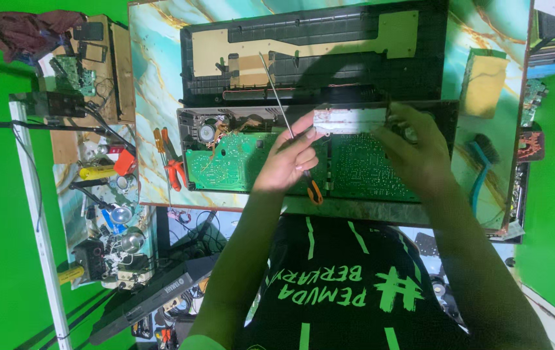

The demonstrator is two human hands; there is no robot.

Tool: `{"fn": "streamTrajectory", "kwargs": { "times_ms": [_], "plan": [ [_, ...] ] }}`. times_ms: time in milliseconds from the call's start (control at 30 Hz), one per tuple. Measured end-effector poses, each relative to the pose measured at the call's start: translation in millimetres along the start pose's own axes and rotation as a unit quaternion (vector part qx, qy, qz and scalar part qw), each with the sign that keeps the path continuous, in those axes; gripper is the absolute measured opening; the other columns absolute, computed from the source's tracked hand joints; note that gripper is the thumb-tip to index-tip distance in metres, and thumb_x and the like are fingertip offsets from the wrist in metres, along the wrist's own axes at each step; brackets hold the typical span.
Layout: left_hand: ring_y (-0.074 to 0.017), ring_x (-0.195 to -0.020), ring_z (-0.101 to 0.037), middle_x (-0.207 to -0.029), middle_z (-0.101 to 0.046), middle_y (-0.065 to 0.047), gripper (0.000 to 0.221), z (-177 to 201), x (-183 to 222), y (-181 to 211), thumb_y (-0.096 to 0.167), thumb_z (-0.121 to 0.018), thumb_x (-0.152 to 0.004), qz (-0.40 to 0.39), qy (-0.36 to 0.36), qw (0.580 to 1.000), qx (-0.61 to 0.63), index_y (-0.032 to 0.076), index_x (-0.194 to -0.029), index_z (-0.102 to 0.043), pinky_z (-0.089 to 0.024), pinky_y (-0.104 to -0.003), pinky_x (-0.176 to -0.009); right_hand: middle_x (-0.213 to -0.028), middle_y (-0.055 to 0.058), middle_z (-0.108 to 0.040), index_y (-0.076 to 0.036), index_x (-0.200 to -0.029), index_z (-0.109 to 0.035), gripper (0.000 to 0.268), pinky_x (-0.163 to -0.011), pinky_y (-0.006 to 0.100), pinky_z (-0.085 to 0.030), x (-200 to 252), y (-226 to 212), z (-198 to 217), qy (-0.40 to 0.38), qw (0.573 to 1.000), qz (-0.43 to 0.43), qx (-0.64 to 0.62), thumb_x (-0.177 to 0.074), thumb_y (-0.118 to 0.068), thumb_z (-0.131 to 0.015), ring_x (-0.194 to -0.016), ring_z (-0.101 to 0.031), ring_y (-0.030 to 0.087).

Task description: The person brushes a circuit board, handles a small electronic component, and uses a screwdriver to secure parts inside a disassembled electronic keyboard on a desk.

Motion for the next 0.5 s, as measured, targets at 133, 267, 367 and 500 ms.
{"fn": "streamTrajectory", "kwargs": {
  "times_ms": [133, 267, 367, 500],
  "plan": [
    [-0.0017, -0.056, -0.027, -0.131, -0.067, -0.015, 0.045, 3.0, 0.2, -4.0, 0.005, -0.047, -0.113, -0.003, -0.010, 1.000, 0.014, 0.005, -0.158, -0.042, -0.029, -0.020, -0.053, -0.141, 0.023, -0.059, -0.011, -0.115, -0.073, 0.031, -0.096, 0.043, -0.059, 2.5, -0.7, 0.4, -0.019, 0.999, -0.017, -0.025, -0.086, -0.009, -0.084, -0.122, -0.064, 0.035],
    [-0.0019, -0.056, -0.027, -0.132, -0.067, -0.014, 0.044, 5.9, -3.4, -6.9, 0.008, -0.047, -0.115, -0.003, -0.027, 0.999, 0.037, 0.005, -0.159, -0.042, -0.028, -0.020, -0.053, -0.131, 0.019, -0.068, -0.009, -0.119, -0.073, 0.028, -0.094, 0.041, -0.061, 4.6, -4.7, -1.0, -0.001, 0.997, -0.051, -0.055, -0.092, -0.005, -0.078, -0.116, -0.070, 0.032],
    [-0.0020, -0.054, -0.026, -0.136, -0.066, -0.011, 0.046, 6.4, -3.8, -10.1, 0.010, -0.047, -0.114, -0.006, -0.044, 0.999, 0.021, 0.006, -0.159, -0.041, -0.027, -0.020, -0.052, -0.120, 0.020, -0.072, -0.004, -0.116, -0.072, 0.023, -0.078, 0.036, -0.061, 5.0, -11.3, -5.6, 0.005, 0.997, -0.052, -0.063, -0.094, -0.002, -0.076, -0.096, -0.074, 0.028],
    [-0.0006, -0.052, -0.026, -0.139, -0.066, -0.011, 0.046, 8.8, -6.2, -18.7, 0.015, -0.046, -0.112, 0.021, 0.017, 0.999, -0.019, 0.004, -0.157, -0.040, -0.027, -0.019, -0.050, -0.118, 0.018, -0.074, -0.003, -0.115, -0.072, 0.022, -0.075, 0.035, -0.060, 5.3, -14.8, -6.3, 0.020, 0.996, -0.050, -0.075, -0.093, 0.000, -0.075, -0.090, -0.076, 0.027]
  ]
}}
Point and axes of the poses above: each hand's wrist, its own x-axis away from the middle knuckle, its own z-axis out of the back of the hand, y = z × x, the point moved 4 cm from there along -x, towards the middle knuckle
